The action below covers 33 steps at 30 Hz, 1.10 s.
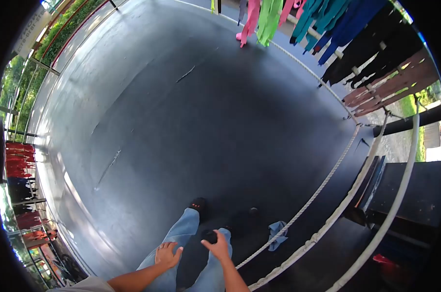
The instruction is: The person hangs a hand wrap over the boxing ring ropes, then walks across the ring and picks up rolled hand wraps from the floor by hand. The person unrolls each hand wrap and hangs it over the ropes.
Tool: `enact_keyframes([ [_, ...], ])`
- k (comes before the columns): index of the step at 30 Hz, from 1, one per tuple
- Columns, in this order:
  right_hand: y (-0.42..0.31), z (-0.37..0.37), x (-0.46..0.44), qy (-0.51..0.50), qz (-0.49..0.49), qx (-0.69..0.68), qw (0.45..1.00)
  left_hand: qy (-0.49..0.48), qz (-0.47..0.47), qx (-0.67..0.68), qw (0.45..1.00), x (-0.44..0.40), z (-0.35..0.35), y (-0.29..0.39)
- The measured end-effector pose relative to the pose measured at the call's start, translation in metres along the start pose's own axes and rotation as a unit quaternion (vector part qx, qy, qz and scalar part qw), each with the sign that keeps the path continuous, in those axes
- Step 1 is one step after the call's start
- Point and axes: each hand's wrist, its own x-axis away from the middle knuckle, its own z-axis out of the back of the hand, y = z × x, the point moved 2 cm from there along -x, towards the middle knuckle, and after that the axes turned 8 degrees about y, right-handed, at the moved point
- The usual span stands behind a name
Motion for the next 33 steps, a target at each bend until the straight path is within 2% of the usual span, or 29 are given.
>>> enact_keyframes([
  [2, -0.039, -0.011, 0.037, -0.120, 0.034, -0.010, 0.992, 0.015, 0.044, 0.142, 0.989, 0.003, 0.002, -0.004],
  [3, -0.054, -0.016, 0.051, -0.162, 0.066, -0.002, 0.985, 0.030, 0.036, 0.162, 0.986, 0.007, 0.008, -0.001],
  [6, -0.107, -0.024, 0.089, -0.262, 0.178, -0.023, 0.948, -0.018, -0.012, 0.439, 0.898, 0.020, 0.012, 0.001],
  [7, -0.127, -0.017, 0.100, -0.275, 0.162, 0.005, 0.948, -0.015, -0.013, 0.444, 0.896, 0.028, 0.016, 0.004],
  [10, -0.221, 0.018, 0.126, -0.326, 0.180, -0.075, 0.925, -0.074, -0.014, 0.554, 0.829, 0.059, 0.083, 0.022],
  [11, -0.242, 0.029, 0.132, -0.337, 0.175, -0.028, 0.924, -0.169, 0.054, 0.567, 0.804, 0.074, 0.114, 0.028],
  [14, -0.305, 0.050, 0.140, -0.363, 0.262, 0.020, 0.894, -0.152, 0.043, 0.600, 0.784, 0.122, 0.192, 0.052],
  [16, -0.351, 0.055, 0.153, -0.333, 0.252, 0.100, 0.903, -0.090, 0.022, 0.658, 0.747, 0.129, 0.210, 0.048],
  [17, -0.367, 0.048, 0.156, -0.293, 0.377, 0.073, 0.876, -0.043, 0.014, 0.694, 0.718, 0.128, 0.216, 0.046],
  [18, -0.385, 0.043, 0.158, -0.279, 0.419, 0.083, 0.860, -0.017, 0.011, 0.714, 0.700, 0.126, 0.225, 0.042],
  [21, -0.439, 0.015, 0.173, -0.294, 0.389, 0.085, 0.869, 0.055, 0.020, 0.766, 0.640, 0.133, 0.269, 0.020],
  [24, -0.490, -0.027, 0.196, -0.315, 0.395, 0.053, 0.861, 0.183, -0.071, 0.722, 0.663, 0.125, 0.304, -0.025],
  [27, -0.509, -0.082, 0.198, -0.353, 0.313, -0.041, 0.881, 0.291, -0.122, 0.635, 0.705, 0.150, 0.365, -0.070],
  [30, -0.530, -0.123, 0.198, -0.335, 0.405, 0.024, 0.851, 0.348, -0.138, 0.501, 0.780, 0.178, 0.413, -0.106],
  [31, -0.533, -0.134, 0.204, -0.348, 0.350, 0.003, 0.870, 0.389, -0.145, 0.436, 0.799, 0.177, 0.414, -0.113],
  [33, -0.545, -0.148, 0.212, -0.352, 0.237, -0.032, 0.905, 0.401, -0.143, 0.400, 0.812, 0.176, 0.419, -0.124],
])
